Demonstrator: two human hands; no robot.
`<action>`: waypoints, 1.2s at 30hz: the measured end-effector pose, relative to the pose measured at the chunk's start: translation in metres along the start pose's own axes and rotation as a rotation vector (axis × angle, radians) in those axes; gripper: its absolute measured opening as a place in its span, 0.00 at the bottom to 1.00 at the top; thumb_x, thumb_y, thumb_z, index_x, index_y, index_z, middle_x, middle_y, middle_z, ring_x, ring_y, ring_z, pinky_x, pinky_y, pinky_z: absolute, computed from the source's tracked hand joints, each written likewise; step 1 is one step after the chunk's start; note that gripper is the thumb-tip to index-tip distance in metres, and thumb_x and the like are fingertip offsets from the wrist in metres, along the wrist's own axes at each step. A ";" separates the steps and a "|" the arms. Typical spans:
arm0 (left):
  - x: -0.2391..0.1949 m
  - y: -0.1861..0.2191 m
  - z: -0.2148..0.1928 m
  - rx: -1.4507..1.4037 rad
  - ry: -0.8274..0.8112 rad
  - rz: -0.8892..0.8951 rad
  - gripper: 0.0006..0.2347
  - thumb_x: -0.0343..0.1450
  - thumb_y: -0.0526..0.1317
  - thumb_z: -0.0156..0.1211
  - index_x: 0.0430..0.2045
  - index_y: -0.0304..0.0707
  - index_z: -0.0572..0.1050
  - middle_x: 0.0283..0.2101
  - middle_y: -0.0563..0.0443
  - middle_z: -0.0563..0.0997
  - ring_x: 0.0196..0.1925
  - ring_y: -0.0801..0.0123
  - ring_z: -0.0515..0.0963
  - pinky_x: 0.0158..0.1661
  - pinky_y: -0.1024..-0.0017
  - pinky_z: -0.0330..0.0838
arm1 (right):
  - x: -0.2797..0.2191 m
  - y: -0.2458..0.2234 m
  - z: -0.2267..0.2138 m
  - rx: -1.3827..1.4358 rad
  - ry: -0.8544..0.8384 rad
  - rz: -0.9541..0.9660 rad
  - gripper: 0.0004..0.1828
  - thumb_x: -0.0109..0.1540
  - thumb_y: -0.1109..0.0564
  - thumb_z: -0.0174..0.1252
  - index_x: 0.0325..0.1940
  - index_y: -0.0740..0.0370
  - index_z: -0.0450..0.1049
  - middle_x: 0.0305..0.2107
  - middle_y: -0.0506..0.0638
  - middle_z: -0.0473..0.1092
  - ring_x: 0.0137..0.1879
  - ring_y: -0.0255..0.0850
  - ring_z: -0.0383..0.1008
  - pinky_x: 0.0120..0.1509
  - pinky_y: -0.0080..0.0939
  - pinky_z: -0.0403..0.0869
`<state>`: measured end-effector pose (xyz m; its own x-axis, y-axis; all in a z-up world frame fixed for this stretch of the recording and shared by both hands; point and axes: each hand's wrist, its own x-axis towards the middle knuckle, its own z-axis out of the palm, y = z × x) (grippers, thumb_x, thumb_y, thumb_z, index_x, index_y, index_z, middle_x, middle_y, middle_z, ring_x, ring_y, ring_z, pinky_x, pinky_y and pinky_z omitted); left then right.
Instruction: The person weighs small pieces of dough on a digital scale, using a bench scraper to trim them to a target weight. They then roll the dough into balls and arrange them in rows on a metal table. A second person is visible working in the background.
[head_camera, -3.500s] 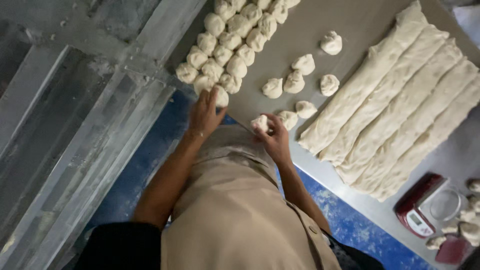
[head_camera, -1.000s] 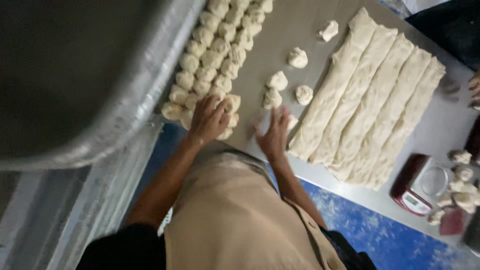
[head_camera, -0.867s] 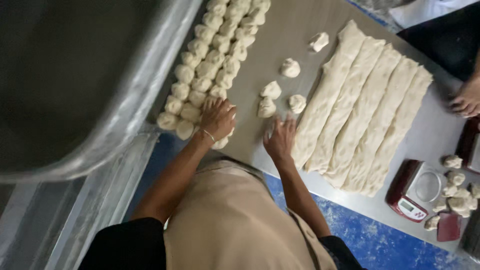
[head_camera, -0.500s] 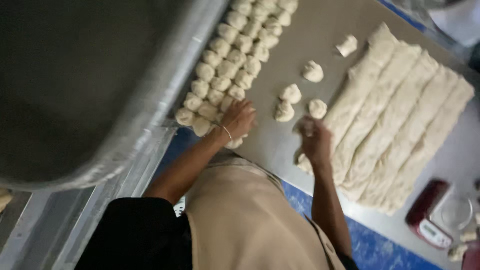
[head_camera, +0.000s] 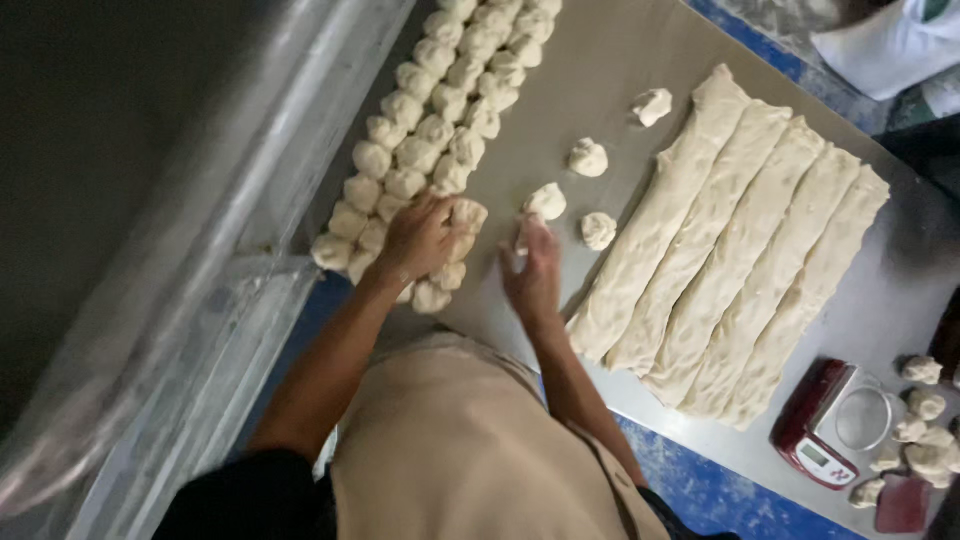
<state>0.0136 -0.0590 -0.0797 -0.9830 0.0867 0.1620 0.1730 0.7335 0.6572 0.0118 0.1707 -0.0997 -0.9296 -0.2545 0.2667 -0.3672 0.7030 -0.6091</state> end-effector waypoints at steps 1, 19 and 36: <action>0.005 0.006 0.007 0.077 -0.084 -0.067 0.24 0.66 0.45 0.67 0.54 0.31 0.74 0.51 0.33 0.75 0.55 0.42 0.73 0.49 0.51 0.69 | 0.000 0.006 0.000 -0.039 -0.001 0.007 0.36 0.58 0.58 0.69 0.68 0.66 0.66 0.62 0.69 0.64 0.66 0.64 0.64 0.70 0.60 0.66; 0.017 -0.005 -0.023 -0.331 0.016 -0.151 0.06 0.73 0.37 0.63 0.41 0.34 0.78 0.35 0.46 0.81 0.34 0.62 0.80 0.38 0.66 0.75 | 0.081 -0.039 -0.038 0.363 0.514 -0.095 0.30 0.67 0.61 0.66 0.70 0.58 0.61 0.58 0.54 0.68 0.60 0.43 0.70 0.59 0.40 0.76; 0.075 -0.021 0.049 0.163 0.011 0.270 0.21 0.64 0.41 0.66 0.50 0.33 0.73 0.51 0.28 0.75 0.52 0.41 0.73 0.52 0.45 0.66 | 0.090 0.070 -0.016 -0.013 -0.052 -0.001 0.23 0.59 0.64 0.68 0.58 0.62 0.74 0.55 0.60 0.73 0.58 0.56 0.74 0.63 0.52 0.74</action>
<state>-0.0663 -0.0344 -0.1174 -0.9021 0.2861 0.3231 0.4144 0.7833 0.4634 -0.0974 0.2078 -0.1063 -0.9298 -0.2892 0.2276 -0.3679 0.7113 -0.5990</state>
